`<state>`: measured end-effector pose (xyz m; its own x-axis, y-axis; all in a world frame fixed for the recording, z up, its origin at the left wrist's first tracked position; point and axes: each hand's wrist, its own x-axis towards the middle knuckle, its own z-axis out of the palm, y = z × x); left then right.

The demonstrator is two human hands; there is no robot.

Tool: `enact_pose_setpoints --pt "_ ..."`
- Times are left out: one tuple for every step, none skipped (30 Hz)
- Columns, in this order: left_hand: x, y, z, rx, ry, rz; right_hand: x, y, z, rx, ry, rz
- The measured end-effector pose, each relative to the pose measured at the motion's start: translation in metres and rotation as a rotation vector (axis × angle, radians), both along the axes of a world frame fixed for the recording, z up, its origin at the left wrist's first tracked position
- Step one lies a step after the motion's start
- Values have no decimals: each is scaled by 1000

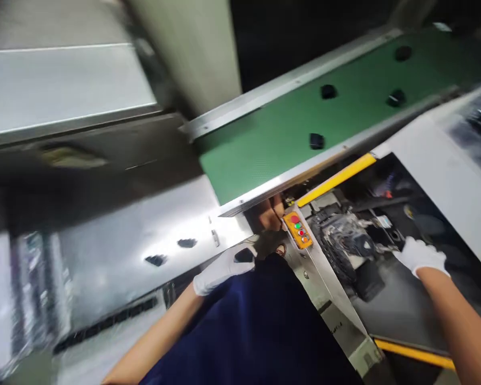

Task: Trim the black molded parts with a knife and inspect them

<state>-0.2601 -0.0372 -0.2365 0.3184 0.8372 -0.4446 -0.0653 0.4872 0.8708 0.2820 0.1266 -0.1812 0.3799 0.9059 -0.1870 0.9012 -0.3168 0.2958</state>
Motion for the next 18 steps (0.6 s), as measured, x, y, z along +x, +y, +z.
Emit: enact_pose_setpoints --pt "-8 -10 -3 -18 -48 94 -30 6 -2 -55 -32 53" --pt "-17 -20 -7 -34 -90 185 -66 9 -8 -102 1 126" --pt "-26 -30 -11 -46 -119 271 -109 7 -17 -170 145 272" --pt "-34 -41 -15 -55 -135 351 -156 0 -29 -250 253 401" --pt "-43 -53 -17 -65 -145 419 -205 -11 -44 -322 334 516" --pt "-51 -64 -19 -75 -154 481 -255 -25 -61 -401 396 613" --pt "-60 -75 -20 -86 -166 538 -304 -40 -78 -476 449 707" --pt "-68 -85 -19 -96 -177 589 -350 -54 -95 -544 496 786" --pt "-76 -95 -18 -103 -185 634 -394 -65 -111 -602 530 841" --pt "-83 -105 -15 -107 -188 680 -434 -74 -126 -658 554 878" --pt "-90 -114 -13 -108 -185 724 -470 -79 -139 -695 561 892" --pt "-97 -123 -10 -109 -176 766 -502 -82 -150 -720 554 890" --pt "-104 -131 -7 -110 -161 803 -531 -82 -160 -739 540 877" --pt "-111 -138 -4 -115 -143 838 -555 -80 -168 -745 521 854" --pt "-116 -146 -2 -120 -123 869 -576 -78 -174 -749 501 827" --pt "-122 -153 -1 -124 -105 896 -592 -77 -178 -752 482 797" --pt "-127 -159 0 -127 -94 921 -606 -75 -181 -755 465 767" --pt "-132 -165 1 -126 -89 948 -616 -75 -183 -761 451 738"
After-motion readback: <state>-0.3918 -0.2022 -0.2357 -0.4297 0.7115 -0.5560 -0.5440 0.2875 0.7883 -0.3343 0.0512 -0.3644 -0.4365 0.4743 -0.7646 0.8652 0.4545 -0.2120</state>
